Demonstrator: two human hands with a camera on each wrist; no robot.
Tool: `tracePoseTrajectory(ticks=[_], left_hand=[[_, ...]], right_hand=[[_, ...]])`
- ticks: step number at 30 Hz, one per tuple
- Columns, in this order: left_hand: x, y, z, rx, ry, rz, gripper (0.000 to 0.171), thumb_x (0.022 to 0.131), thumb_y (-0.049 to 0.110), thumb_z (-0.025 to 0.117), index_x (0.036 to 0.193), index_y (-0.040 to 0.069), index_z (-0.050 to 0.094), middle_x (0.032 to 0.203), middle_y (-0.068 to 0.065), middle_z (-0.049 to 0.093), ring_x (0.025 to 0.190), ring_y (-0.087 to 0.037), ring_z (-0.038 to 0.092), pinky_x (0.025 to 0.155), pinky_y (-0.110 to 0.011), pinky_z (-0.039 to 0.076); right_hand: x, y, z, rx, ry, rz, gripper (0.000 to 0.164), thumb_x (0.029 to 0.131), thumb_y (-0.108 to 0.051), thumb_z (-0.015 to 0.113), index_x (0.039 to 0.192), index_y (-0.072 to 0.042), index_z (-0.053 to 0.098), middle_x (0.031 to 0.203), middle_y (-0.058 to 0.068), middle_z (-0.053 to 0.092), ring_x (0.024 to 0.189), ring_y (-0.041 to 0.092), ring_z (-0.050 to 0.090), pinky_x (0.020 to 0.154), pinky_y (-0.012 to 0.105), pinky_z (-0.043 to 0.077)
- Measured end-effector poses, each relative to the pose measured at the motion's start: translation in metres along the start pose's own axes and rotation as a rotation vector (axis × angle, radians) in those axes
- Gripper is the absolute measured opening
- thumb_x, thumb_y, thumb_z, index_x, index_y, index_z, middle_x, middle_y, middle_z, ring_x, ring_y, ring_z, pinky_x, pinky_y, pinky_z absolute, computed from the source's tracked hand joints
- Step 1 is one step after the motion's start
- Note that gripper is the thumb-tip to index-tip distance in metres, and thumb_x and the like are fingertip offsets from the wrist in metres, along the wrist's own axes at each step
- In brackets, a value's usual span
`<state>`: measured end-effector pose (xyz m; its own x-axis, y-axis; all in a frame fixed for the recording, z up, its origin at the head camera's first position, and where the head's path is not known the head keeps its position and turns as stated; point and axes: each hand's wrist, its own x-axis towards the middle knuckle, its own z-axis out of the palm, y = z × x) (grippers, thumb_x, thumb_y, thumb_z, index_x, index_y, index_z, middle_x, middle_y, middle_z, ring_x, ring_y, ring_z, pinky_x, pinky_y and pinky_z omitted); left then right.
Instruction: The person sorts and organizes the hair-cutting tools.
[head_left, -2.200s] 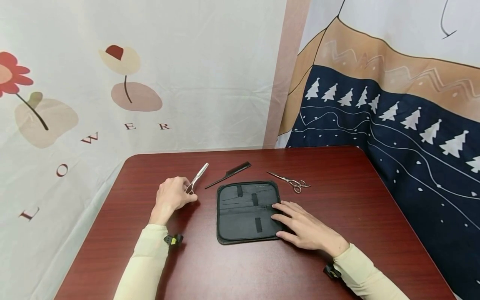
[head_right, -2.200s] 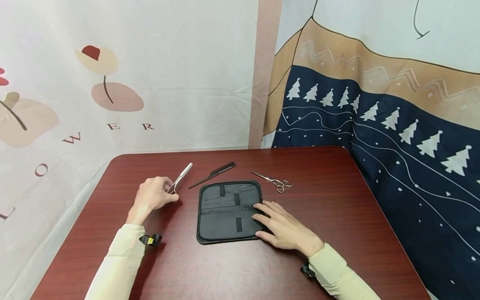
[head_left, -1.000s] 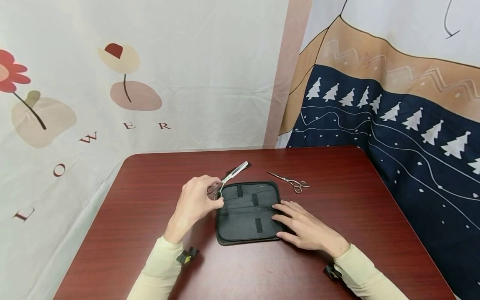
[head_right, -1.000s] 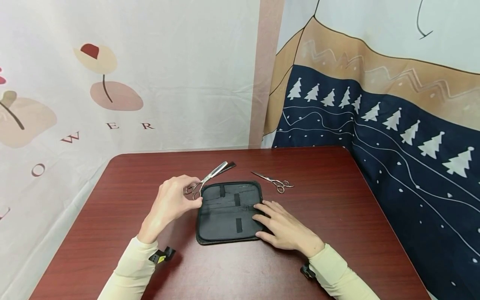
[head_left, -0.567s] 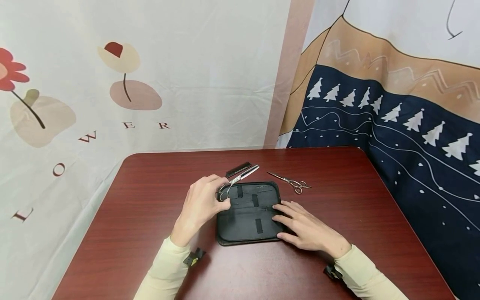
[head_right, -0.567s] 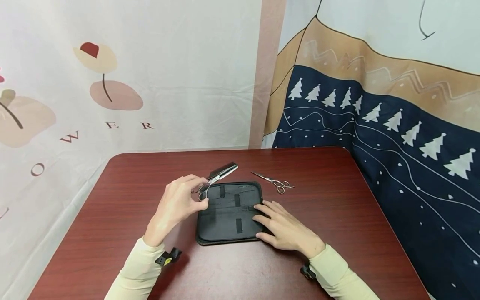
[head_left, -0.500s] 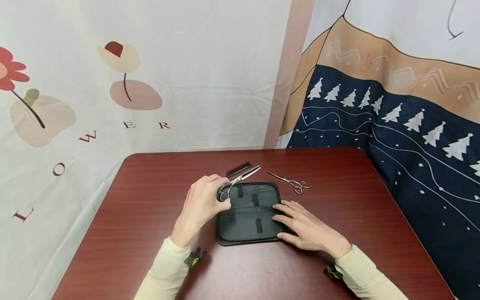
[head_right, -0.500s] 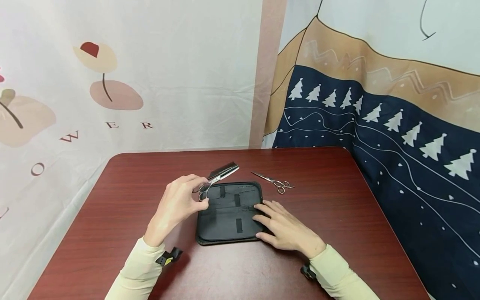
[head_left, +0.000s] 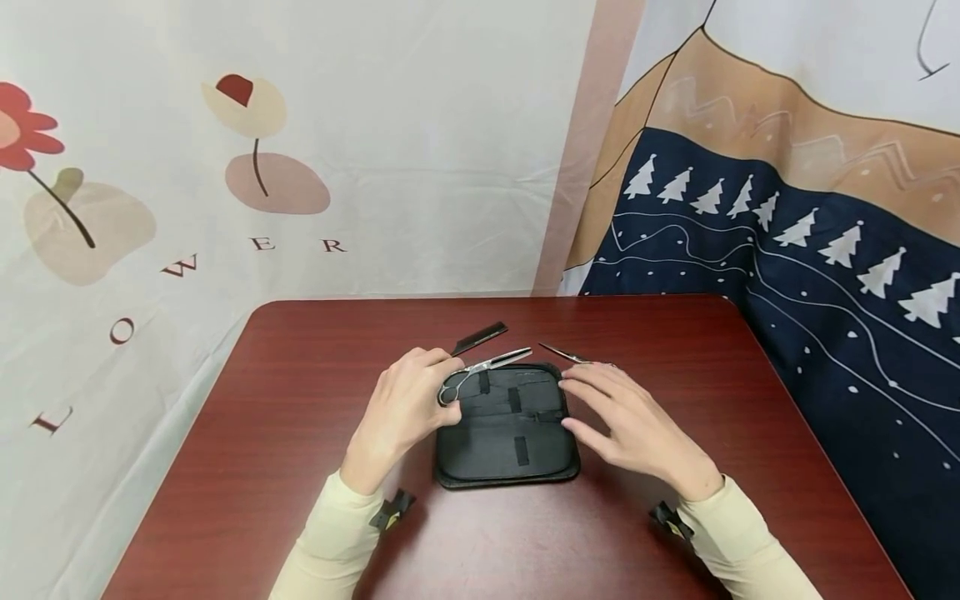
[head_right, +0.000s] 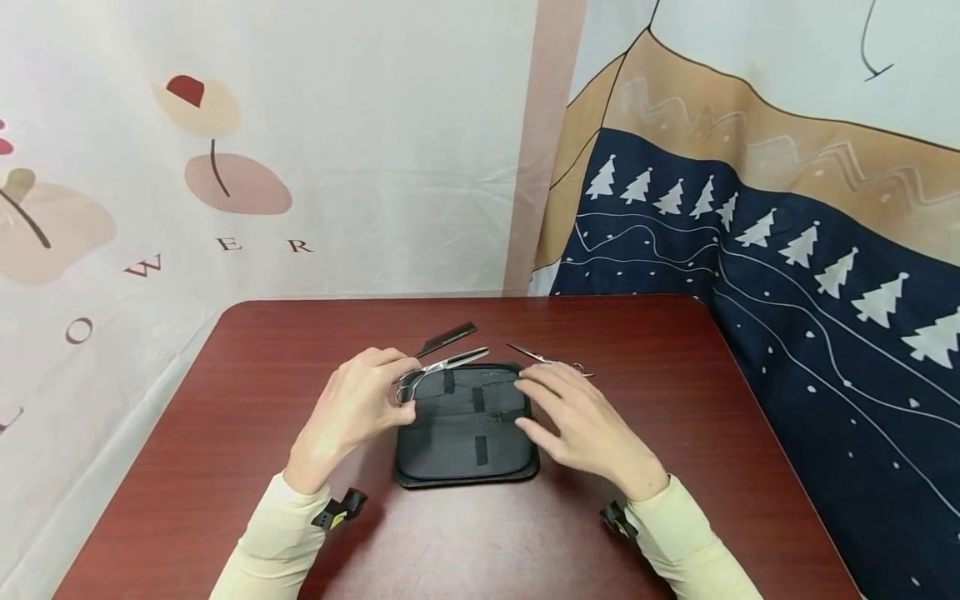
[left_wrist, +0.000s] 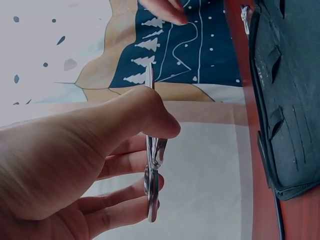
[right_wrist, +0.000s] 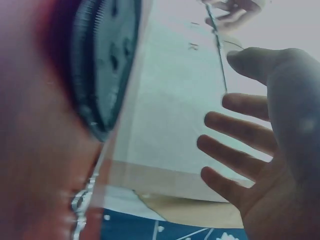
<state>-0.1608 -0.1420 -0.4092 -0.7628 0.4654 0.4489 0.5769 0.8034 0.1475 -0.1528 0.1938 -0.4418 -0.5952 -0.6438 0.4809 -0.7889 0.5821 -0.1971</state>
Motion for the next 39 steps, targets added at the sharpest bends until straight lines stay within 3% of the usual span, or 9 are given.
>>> tracePoseTrajectory(ticks=[5,13,25,39], left_hand=[[0.001,0.000,-0.004,0.005,-0.005,0.024,0.035,0.062,0.013,0.079,0.097,0.014,0.077,0.096,0.004,0.072,0.083,-0.019,0.058,0.055,-0.037,0.054],[0.001,0.004,-0.005,-0.012,0.005,0.061,0.036,0.059,0.009,0.079,0.094,0.015,0.075,0.091,0.006,0.070,0.085,-0.019,0.059,0.056,-0.037,0.054],[-0.001,0.011,-0.005,0.001,-0.009,0.090,0.040,0.060,0.010,0.080,0.100,0.013,0.078,0.097,0.005,0.072,0.091,-0.017,0.062,0.057,-0.037,0.058],[-0.002,0.016,-0.010,0.020,-0.006,0.102,0.040,0.058,0.009,0.082,0.098,0.014,0.078,0.091,0.007,0.070,0.086,-0.016,0.059,0.054,-0.031,0.054]], right_hand=[[0.017,0.000,-0.008,0.019,0.085,-0.004,0.060,0.084,-0.027,0.081,0.138,-0.006,0.065,0.139,0.011,0.060,0.131,0.028,0.049,0.110,0.049,0.040],[0.046,-0.005,-0.003,0.024,0.143,-0.093,0.065,0.080,-0.024,0.085,0.138,-0.001,0.064,0.142,0.016,0.058,0.135,0.034,0.046,0.113,0.051,0.037],[0.076,-0.016,0.010,-0.039,0.105,-0.212,0.058,0.082,-0.025,0.086,0.131,0.001,0.067,0.138,0.016,0.061,0.134,0.033,0.047,0.116,0.051,0.035],[0.077,-0.028,0.021,-0.104,0.060,-0.228,0.047,0.089,-0.027,0.080,0.128,-0.003,0.069,0.125,0.010,0.068,0.117,0.027,0.058,0.105,0.045,0.045]])
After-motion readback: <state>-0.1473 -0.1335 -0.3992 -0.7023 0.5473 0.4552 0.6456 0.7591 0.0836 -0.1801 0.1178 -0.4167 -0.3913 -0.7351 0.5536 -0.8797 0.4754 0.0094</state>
